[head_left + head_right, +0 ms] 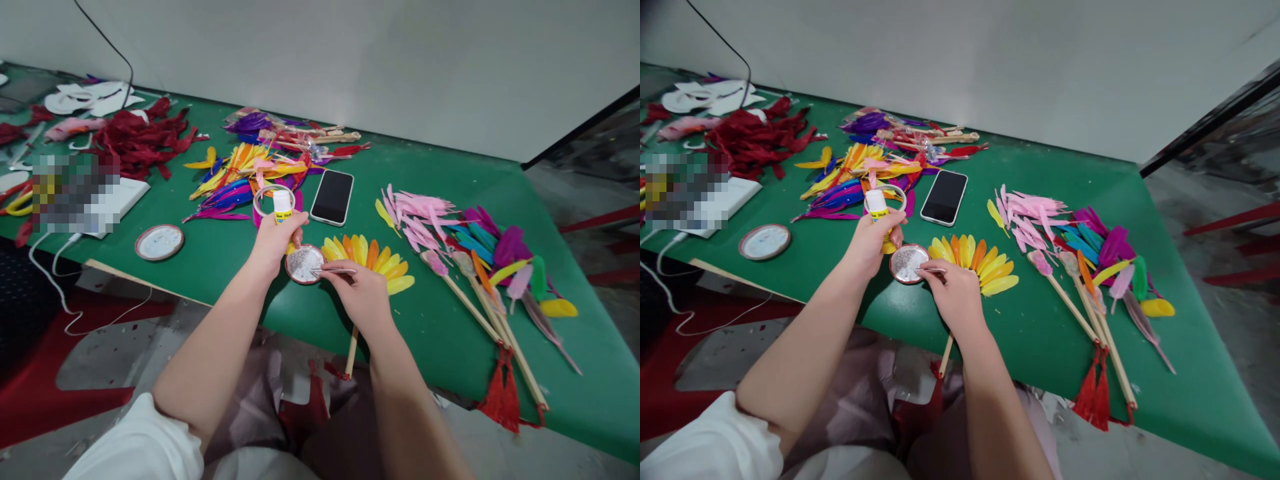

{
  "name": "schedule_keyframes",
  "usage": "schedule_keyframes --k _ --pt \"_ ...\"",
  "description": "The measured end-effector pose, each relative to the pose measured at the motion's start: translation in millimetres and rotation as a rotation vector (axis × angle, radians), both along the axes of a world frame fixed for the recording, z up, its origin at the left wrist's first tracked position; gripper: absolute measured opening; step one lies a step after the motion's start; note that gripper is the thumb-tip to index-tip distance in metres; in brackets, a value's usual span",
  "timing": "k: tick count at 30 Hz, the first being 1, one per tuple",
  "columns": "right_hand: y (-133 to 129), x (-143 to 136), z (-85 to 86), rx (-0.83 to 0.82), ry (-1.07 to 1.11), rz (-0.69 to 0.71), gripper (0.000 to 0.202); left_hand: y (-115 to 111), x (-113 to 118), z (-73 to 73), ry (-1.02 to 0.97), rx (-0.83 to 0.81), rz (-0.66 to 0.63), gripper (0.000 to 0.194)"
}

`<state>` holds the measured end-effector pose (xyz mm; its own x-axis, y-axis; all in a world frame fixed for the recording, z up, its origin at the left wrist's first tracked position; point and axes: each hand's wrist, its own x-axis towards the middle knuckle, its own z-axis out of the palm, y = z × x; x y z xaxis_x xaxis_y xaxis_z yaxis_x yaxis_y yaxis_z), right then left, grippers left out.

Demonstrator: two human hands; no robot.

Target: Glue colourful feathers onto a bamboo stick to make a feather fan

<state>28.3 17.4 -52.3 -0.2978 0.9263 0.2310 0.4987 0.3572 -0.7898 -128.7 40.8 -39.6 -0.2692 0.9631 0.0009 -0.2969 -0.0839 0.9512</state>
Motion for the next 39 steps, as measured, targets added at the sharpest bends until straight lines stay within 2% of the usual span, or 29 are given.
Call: schedule_keyframes --k 19,23,26,28,31,35,39 --pt "-2.2 1.6 2.7 0.003 -0.01 0.008 0.006 0.1 0.0 -0.3 0.009 -0.005 -0.002 0.015" --pt "-3.0 1.6 6.8 -0.031 0.099 -0.054 0.003 0.6 0.9 0.5 0.037 -0.023 0.021 0.016" --pt "-5.2 2.6 14.9 -0.133 0.329 -0.123 0.002 -1.7 3.2 3.8 0.159 -0.039 0.058 0.016" --pt "-8.5 4.2 23.6 -0.189 0.541 -0.16 0.006 -6.0 5.6 6.4 0.332 -0.026 0.102 0.018" --pt "-15.8 8.7 39.2 -0.159 0.803 -0.165 0.008 -14.8 9.5 8.8 0.613 0.077 0.167 0.015" --pt "-23.0 16.3 53.4 -0.194 0.96 -0.169 0.01 -23.9 12.8 8.2 0.793 0.233 0.086 0.006" --pt "-23.3 21.5 55.6 -0.223 0.977 -0.212 0.011 -27.0 14.6 8.6 0.932 0.358 0.035 0.004"
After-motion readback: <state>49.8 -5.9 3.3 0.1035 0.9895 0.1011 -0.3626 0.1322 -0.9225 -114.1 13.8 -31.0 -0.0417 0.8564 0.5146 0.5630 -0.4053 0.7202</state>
